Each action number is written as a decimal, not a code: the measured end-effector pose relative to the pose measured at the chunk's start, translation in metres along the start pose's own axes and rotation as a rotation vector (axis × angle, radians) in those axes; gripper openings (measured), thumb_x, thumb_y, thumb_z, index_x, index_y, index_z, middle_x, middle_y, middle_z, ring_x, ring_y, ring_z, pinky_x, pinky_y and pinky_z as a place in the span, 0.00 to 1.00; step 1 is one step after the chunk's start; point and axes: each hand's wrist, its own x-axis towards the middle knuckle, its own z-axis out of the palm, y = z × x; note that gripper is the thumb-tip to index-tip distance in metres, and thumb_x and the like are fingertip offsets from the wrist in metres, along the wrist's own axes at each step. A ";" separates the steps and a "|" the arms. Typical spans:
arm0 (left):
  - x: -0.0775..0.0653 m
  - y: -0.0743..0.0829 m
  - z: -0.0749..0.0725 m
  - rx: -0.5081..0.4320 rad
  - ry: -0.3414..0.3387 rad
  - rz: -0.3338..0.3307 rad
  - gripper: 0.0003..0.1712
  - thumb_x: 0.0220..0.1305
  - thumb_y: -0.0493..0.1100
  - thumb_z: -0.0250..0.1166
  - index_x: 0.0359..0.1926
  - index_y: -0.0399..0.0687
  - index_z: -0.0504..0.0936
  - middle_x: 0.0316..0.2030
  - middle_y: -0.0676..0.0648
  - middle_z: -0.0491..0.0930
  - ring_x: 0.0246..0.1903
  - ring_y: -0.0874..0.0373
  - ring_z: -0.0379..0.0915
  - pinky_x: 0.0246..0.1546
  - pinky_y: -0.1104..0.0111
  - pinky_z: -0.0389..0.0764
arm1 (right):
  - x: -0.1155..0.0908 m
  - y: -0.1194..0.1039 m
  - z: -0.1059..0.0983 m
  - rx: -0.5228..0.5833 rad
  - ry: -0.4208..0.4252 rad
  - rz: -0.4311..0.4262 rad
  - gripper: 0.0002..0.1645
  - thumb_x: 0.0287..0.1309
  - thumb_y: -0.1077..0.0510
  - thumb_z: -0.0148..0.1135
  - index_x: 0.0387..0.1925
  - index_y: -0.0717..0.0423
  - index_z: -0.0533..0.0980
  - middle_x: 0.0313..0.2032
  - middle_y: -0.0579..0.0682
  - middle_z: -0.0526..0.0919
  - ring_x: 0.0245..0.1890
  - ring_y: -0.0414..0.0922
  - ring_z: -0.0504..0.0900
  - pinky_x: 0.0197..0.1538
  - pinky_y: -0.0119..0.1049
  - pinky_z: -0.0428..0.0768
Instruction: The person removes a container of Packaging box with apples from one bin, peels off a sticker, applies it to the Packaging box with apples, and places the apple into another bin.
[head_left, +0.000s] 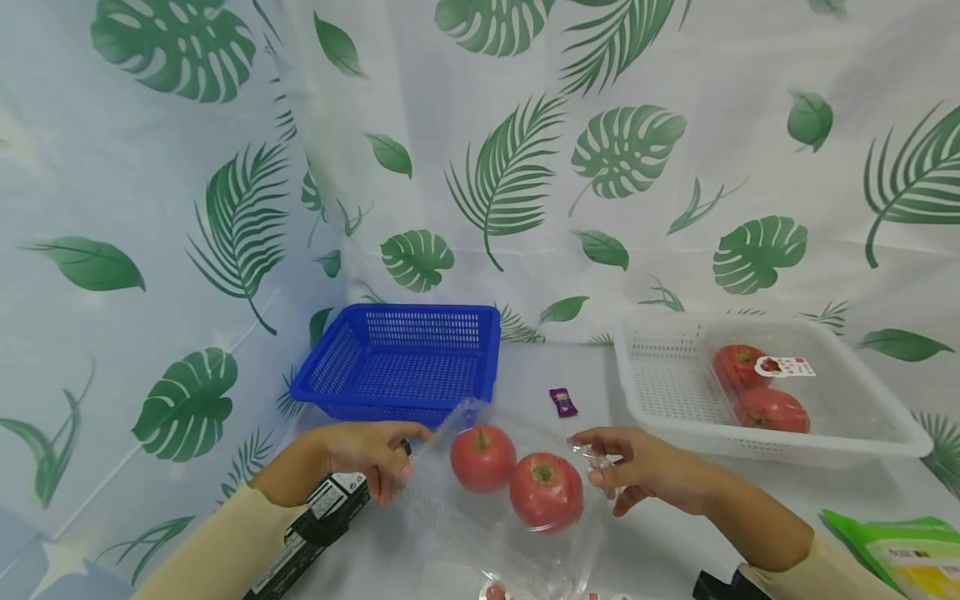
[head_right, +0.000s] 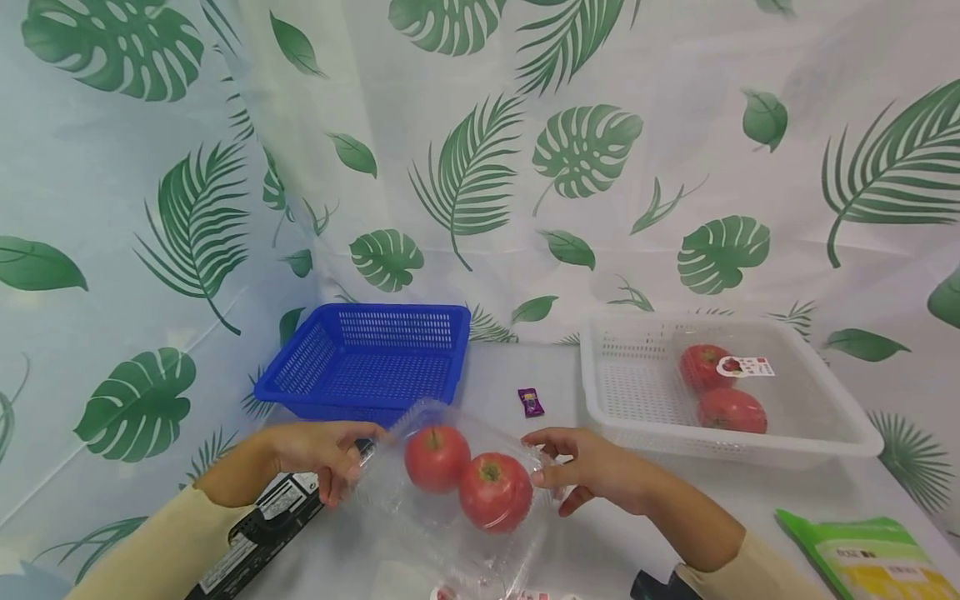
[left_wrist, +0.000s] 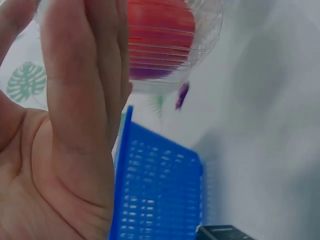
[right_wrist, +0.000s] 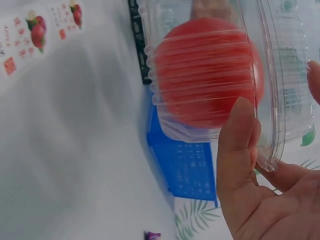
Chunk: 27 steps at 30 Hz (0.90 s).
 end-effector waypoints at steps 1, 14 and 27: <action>0.001 -0.001 0.002 0.003 -0.008 0.002 0.49 0.57 0.51 0.71 0.70 0.39 0.53 0.26 0.44 0.82 0.23 0.54 0.82 0.25 0.64 0.83 | -0.001 0.002 -0.001 0.002 -0.007 -0.002 0.38 0.62 0.54 0.62 0.68 0.65 0.60 0.58 0.62 0.65 0.36 0.51 0.77 0.40 0.48 0.83; 0.016 -0.021 0.026 -0.055 0.028 0.021 0.39 0.59 0.46 0.69 0.63 0.42 0.55 0.26 0.43 0.81 0.22 0.53 0.82 0.22 0.66 0.82 | -0.011 0.024 -0.009 0.084 0.039 -0.015 0.39 0.65 0.53 0.58 0.68 0.71 0.56 0.58 0.58 0.72 0.49 0.54 0.76 0.44 0.49 0.82; 0.041 -0.042 0.056 -0.154 0.081 0.026 0.30 0.60 0.43 0.70 0.53 0.41 0.59 0.28 0.39 0.83 0.24 0.51 0.82 0.24 0.63 0.84 | -0.016 0.043 -0.017 0.186 0.172 0.029 0.42 0.69 0.53 0.54 0.69 0.76 0.47 0.54 0.56 0.73 0.49 0.48 0.73 0.48 0.47 0.79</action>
